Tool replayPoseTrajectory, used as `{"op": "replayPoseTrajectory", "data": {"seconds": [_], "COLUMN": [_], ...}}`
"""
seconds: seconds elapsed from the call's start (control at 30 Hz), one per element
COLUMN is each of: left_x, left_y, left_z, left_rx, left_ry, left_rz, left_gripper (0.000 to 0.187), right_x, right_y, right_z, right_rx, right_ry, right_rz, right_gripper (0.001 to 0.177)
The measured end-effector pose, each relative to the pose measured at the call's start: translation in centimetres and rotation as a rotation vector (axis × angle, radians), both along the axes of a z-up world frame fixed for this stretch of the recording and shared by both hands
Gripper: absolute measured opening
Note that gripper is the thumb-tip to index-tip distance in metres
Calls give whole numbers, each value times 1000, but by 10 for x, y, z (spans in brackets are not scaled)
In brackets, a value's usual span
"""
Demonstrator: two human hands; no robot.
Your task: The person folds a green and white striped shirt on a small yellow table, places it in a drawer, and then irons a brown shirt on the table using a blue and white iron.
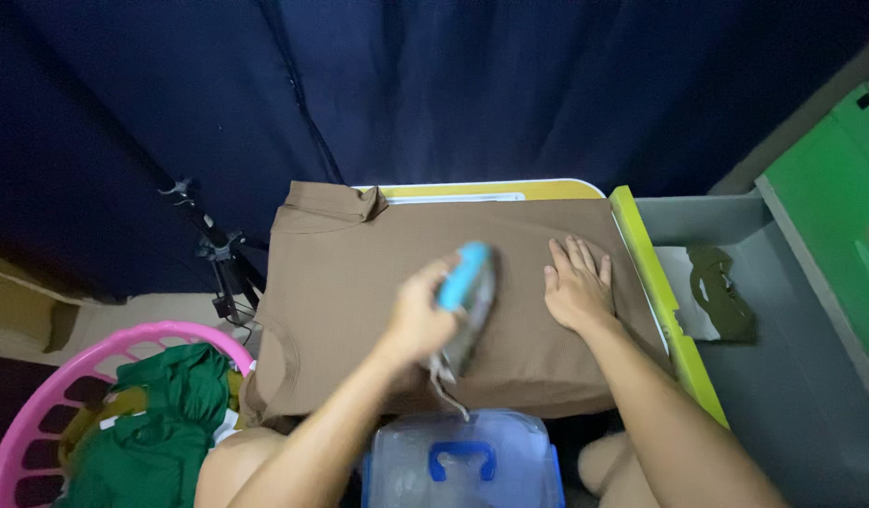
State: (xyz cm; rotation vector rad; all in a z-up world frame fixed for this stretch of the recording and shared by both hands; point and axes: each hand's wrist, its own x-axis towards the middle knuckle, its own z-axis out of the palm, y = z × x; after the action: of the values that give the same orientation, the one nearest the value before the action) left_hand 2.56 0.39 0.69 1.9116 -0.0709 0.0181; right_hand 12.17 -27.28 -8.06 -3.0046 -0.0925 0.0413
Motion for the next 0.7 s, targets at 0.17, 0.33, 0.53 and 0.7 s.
{"op": "replayPoseTrajectory", "data": {"seconds": [0.17, 0.33, 0.53, 0.7], "left_x": [39, 33, 0, -43], "left_y": [44, 50, 17, 12], "left_z": [8, 14, -8, 1], "left_rx": [71, -41, -90, -21], "left_ry": [11, 88, -35, 62], "left_rz": [354, 405, 44, -109], "left_gripper": [76, 81, 81, 79], "right_x": [3, 2, 3, 2], "right_y": [3, 4, 3, 4], "right_z": [3, 4, 4, 2], "right_rx": [-38, -16, -20, -35], "right_ry": [33, 16, -13, -11], "right_rz": [-18, -24, -9, -24], "right_gripper": [61, 61, 61, 60]}}
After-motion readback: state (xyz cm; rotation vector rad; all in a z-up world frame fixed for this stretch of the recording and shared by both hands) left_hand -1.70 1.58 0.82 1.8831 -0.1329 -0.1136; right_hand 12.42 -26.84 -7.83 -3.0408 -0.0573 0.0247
